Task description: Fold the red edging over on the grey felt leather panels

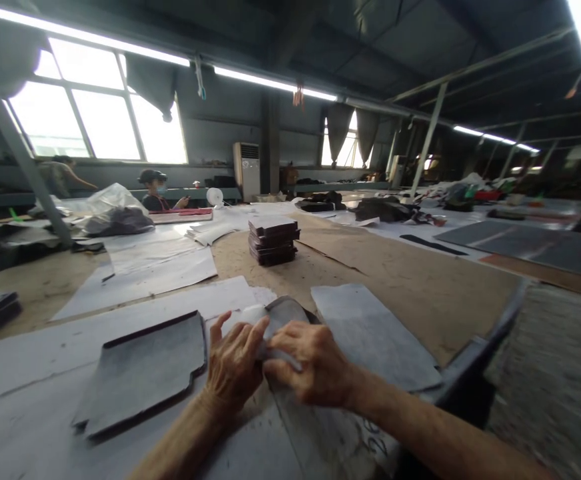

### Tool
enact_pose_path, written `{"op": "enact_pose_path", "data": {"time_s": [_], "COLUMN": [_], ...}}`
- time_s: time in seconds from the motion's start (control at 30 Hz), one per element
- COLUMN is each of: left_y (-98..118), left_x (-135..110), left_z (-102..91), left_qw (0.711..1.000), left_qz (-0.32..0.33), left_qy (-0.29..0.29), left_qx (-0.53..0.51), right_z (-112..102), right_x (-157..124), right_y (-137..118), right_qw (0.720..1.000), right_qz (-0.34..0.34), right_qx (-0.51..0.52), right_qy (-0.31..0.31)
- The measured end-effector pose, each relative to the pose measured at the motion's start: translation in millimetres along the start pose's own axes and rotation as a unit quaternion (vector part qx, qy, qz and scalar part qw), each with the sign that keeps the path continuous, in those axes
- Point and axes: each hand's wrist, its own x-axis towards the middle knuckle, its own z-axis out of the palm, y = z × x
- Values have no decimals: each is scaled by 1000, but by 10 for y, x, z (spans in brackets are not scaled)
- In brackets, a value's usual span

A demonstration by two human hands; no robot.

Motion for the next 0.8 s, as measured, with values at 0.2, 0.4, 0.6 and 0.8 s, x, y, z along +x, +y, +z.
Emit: {"op": "enact_pose_path", "data": {"time_s": [0.2,0.4,0.6,0.8], "left_y": [-31,127,174,-360], "left_x": [-1,29,59,96], "left_z": [-53,-30,-74,-514], "left_qw": [999,994,989,913], "left_qz": [-14,-5,-77,-395], "left_qy": [-35,-87,-99,12], "left_qx": [26,67,-79,-105], "right_z": [12,220,197,252], "right_x": [33,185,354,432], "right_y": [657,536,526,867], "right_qw": [972,962,947,930], "right_qz": [235,257,301,331], "right_qx": [-12,27,28,97], "right_qy": [14,-86,-105,-130]}}
